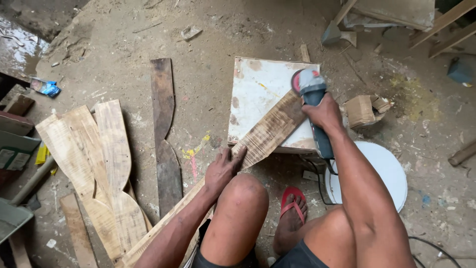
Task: The person uses an angle grinder to sand the edges and surfaces of a curved wooden piece. They hold the wood with one hand and move the grinder along the contours, then flip the piece to sand the other side.
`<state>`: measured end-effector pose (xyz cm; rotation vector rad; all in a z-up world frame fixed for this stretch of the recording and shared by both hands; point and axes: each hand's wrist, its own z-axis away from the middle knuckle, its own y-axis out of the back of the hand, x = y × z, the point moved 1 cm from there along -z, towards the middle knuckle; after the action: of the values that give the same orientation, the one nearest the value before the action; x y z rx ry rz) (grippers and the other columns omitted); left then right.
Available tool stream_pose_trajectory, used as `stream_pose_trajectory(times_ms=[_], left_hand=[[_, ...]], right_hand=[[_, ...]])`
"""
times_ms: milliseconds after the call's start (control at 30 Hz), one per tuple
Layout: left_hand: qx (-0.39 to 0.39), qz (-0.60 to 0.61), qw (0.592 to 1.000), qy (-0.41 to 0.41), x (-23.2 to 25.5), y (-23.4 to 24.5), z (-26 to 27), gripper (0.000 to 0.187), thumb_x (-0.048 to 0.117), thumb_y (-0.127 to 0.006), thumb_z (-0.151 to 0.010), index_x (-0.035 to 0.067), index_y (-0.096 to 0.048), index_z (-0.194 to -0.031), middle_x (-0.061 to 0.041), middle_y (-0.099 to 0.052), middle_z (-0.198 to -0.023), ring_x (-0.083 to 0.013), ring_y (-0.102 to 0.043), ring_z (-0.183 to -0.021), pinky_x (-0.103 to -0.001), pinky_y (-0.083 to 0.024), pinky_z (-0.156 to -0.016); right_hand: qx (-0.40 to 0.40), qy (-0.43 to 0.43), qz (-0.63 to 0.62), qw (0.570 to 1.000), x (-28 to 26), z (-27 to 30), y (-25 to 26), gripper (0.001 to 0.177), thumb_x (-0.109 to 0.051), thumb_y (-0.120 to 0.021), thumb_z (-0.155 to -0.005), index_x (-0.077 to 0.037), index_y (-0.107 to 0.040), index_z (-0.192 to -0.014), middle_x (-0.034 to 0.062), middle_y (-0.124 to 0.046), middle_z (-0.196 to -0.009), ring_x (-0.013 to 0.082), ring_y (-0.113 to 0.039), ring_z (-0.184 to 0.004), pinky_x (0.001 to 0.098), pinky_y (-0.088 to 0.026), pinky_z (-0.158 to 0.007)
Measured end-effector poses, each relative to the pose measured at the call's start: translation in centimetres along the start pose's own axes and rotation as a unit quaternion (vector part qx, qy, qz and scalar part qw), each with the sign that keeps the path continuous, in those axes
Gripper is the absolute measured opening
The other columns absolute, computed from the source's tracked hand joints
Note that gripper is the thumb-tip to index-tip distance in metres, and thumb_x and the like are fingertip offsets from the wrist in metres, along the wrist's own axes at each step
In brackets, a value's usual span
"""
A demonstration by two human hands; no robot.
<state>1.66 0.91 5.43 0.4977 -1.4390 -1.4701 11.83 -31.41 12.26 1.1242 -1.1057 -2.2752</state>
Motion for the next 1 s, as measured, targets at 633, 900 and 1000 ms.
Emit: stream_pose_trajectory(times_ms=[633, 900, 1000], left_hand=[[0.008, 0.000, 1.000, -0.011, -0.2, -0.5, -0.1, 0.072, 0.019, -0.057, -0.090, 0.034, -0.035, -0.158, -0.014, -0.047, -0.121, -0.0386, -0.061, -0.099, -0.049, -0.062, -0.069], [-0.019, 0.013, 1.000, -0.002, 0.5, 2.0, 0.0, 0.076, 0.021, -0.055, -0.090, 0.037, -0.030, -0.160, -0.015, -0.046, -0.124, -0.0396, -0.060, -0.102, -0.050, -0.061, -0.073], [-0.012, 0.005, 1.000, -0.009, -0.8, -0.8, -0.6, 0.075, 0.021, -0.056, -0.090, 0.035, -0.033, -0.159, -0.015, -0.046, -0.124, -0.0397, -0.060, -0.102, -0.049, -0.061, -0.073]], right_hand=[[-0.117, 0.033, 0.059, 0.991, -0.7, 5.9, -1.9, 0.079, -0.042, -0.078, -0.069, -0.008, -0.052, -0.135, 0.0275, -0.066, -0.129, 0.0440, -0.060, -0.126, 0.0554, -0.050, -0.105], [0.059, -0.010, -0.007, 0.998, 5.9, -4.5, -0.2, 0.068, -0.041, -0.079, -0.067, -0.004, -0.056, -0.120, 0.0234, -0.069, -0.110, 0.0422, -0.067, -0.111, 0.0549, -0.054, -0.089], [0.051, 0.002, -0.020, 0.998, 6.2, -4.4, -0.5, 0.065, -0.037, -0.079, -0.066, -0.004, -0.057, -0.118, 0.0217, -0.069, -0.108, 0.0415, -0.068, -0.109, 0.0547, -0.055, -0.086]])
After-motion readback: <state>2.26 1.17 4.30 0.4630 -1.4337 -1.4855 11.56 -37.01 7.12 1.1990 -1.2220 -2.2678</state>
